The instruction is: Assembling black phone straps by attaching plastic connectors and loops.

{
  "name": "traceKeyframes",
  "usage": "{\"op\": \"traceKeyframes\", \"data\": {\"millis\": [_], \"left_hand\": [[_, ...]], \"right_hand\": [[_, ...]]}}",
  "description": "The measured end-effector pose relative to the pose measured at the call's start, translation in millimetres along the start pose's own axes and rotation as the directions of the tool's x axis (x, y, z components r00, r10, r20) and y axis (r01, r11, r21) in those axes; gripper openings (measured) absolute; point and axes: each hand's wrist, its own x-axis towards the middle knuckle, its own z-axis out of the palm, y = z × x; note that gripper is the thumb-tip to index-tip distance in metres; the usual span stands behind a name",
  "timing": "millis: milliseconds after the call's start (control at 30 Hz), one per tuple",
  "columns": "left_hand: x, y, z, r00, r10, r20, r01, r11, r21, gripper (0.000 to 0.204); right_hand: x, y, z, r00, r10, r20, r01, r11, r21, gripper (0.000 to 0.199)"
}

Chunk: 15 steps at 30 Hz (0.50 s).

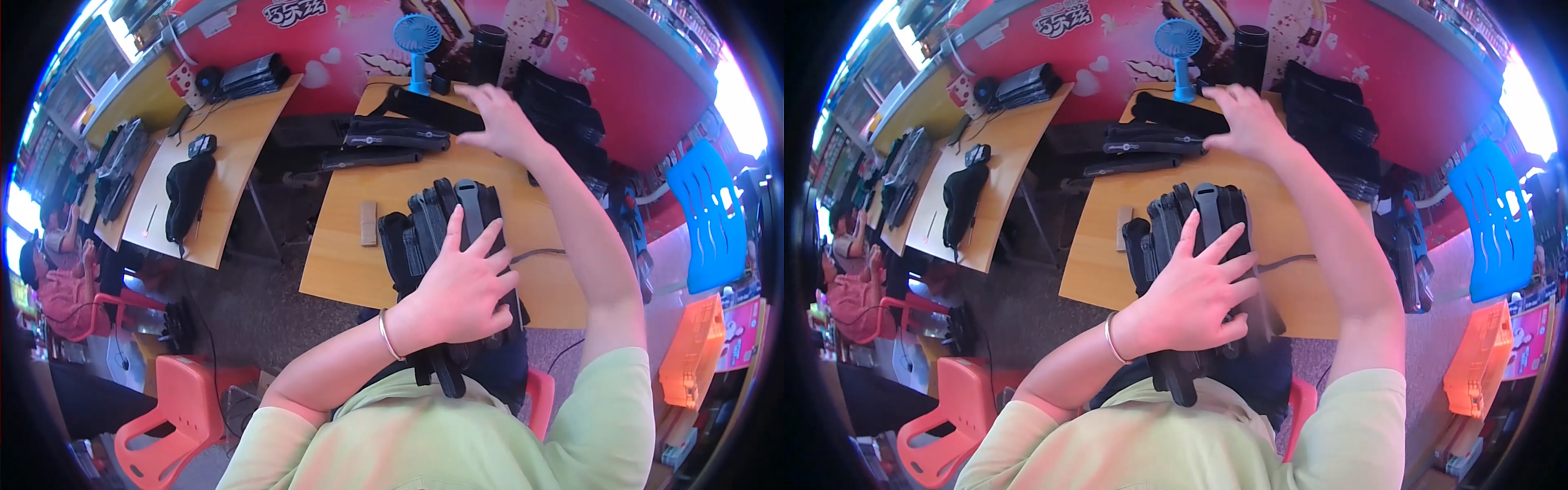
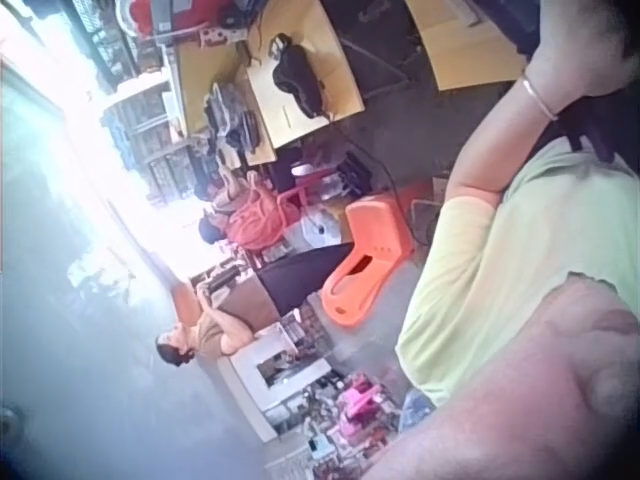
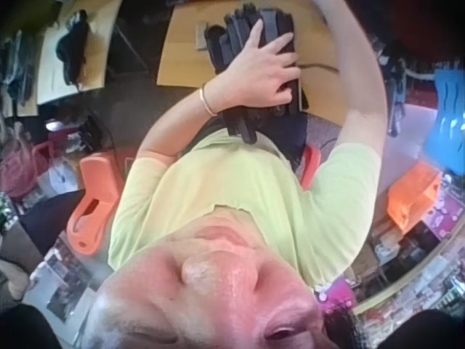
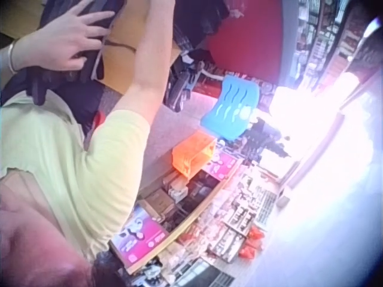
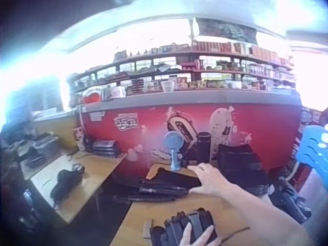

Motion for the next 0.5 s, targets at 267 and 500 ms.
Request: {"op": "traceKeyframes", "data": {"millis": [267,500], "left_hand": [[-11,-11,1,0.989,-0.059,-0.136,0.052,0.997,-0.056,0.048],[-23,-12,-4,0.865,-0.210,-0.456,0.145,0.974,-0.174,0.034]], "right_hand": [[-69,-18,-29,0.916,0.131,0.379,-0.279,0.887,0.367,0.034],[-215,-33,-24,0.827,0.194,0.527,-0.392,0.872,0.294,0.030]]}}
